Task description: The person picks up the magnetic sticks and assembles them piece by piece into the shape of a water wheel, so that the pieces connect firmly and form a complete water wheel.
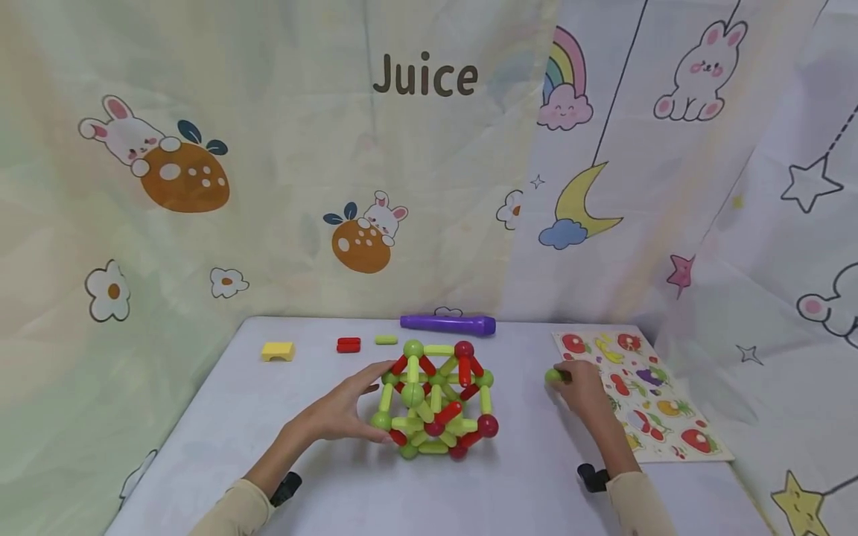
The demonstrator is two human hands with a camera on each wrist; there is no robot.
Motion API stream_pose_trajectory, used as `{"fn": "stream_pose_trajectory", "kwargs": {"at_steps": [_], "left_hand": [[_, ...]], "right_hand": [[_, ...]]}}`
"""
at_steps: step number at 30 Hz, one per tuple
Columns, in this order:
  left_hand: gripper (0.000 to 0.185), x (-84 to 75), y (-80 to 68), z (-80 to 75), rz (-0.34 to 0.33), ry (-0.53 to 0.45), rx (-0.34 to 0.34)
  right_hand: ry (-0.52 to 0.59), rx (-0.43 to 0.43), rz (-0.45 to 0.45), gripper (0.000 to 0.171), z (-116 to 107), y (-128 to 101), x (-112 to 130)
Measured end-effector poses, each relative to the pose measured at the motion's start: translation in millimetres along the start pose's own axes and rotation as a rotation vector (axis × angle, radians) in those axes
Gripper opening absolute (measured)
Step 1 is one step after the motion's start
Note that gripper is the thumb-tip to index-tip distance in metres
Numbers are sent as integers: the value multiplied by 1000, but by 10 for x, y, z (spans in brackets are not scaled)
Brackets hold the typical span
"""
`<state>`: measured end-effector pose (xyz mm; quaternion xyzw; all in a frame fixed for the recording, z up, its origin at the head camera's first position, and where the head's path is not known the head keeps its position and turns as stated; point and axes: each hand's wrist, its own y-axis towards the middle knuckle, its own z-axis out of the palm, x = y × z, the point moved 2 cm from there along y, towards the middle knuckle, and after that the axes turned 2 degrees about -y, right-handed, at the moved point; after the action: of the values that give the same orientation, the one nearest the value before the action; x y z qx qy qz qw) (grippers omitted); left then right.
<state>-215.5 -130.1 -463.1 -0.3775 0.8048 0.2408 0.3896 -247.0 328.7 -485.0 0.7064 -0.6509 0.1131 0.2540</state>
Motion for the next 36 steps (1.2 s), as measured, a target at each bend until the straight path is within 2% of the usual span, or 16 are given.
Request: {"fn": "stream_pose_trajectory", "kwargs": {"at_steps": [4, 6, 11, 15, 18, 22, 25, 29, 36], "left_hand": [[117, 5, -1, 17, 6, -14, 12], [117, -6, -6, 16, 1, -25, 13], [120, -21, -23, 5, -26, -27, 4], [121, -19, -23, -2, -30, -18, -3], [120, -2, -22, -2, -21, -16, -4], [119, 23, -31, 5, -13, -25, -4], [118, 23, -31, 9, -8, -28, -4], [118, 11, -28, 11, -11, -21, -3], [120, -1, -17, 12, -21, -10, -3]], "right_hand": [[155, -130, -129, 34, -160, -213, 280], [253, -145, -184, 37, -238, -307, 439], [483, -86, -327, 41, -358, -450, 842], [616, -12, -417, 39, -366, -542, 1139], [664, 29, -416, 37, -314, -614, 1312], [698, 53, -349, 33, -188, -666, 1443], [732, 64, -305, 31, -102, -669, 1491], [765, 57, -289, 34, -34, -653, 1525], [778, 32, -264, 37, -14, -632, 1567]]}}
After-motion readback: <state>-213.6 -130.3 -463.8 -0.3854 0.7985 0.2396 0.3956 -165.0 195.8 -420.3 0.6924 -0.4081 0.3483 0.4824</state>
